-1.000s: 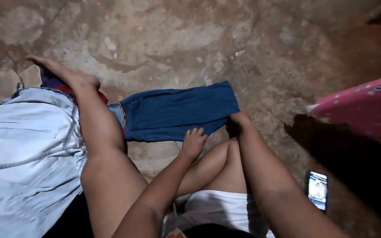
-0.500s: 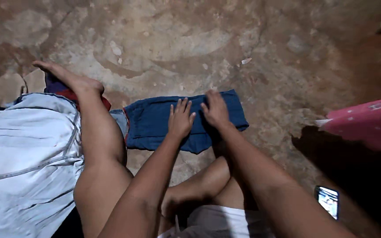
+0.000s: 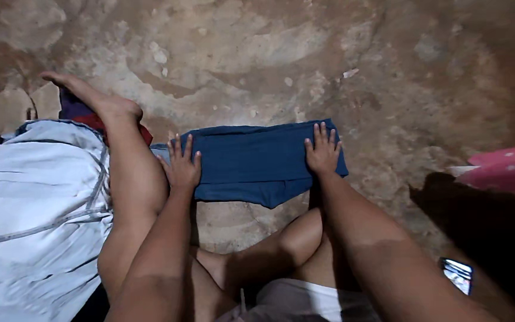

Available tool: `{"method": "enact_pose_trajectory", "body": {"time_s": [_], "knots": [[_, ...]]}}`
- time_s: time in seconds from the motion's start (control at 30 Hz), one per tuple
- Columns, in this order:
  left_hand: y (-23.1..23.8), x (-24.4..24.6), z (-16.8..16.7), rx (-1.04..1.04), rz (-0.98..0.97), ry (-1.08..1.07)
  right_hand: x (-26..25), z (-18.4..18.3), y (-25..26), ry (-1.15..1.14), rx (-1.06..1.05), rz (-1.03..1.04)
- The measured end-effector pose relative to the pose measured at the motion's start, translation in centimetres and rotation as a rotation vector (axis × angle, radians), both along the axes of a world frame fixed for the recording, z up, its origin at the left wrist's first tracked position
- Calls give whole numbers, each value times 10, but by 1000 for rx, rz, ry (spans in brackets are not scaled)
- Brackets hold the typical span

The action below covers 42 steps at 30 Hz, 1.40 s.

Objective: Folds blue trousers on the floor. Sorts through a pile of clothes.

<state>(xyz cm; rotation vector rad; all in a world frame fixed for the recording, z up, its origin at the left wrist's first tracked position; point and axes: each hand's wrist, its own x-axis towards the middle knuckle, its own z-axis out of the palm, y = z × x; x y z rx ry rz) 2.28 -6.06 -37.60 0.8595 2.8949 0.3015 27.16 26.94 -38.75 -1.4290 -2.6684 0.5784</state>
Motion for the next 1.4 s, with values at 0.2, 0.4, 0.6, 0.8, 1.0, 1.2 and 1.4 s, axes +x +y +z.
{"method": "enact_pose_trajectory", "body": {"time_s": [0.2, 0.4, 0.6, 0.8, 1.0, 1.2, 1.4], "knots": [[31, 52, 21, 78, -69, 45, 41, 57, 25, 91, -344, -553], [106, 139, 9, 111, -275, -110, 40, 69, 20, -27, -597, -532], [123, 147, -12, -29, -249, -202, 52, 91, 40, 271, -739, -417], [141, 164, 9, 18, -282, -402, 66, 135, 45, 677, -573, -399], [151, 175, 37, 204, -294, -732, 68, 143, 33, 914, -599, -344], [114, 133, 65, 743, -38, -1028, 45, 176, -4, 1037, -676, -5], [39, 73, 94, 947, 225, -1332, -31, 207, -115, 689, -583, 630]]}}
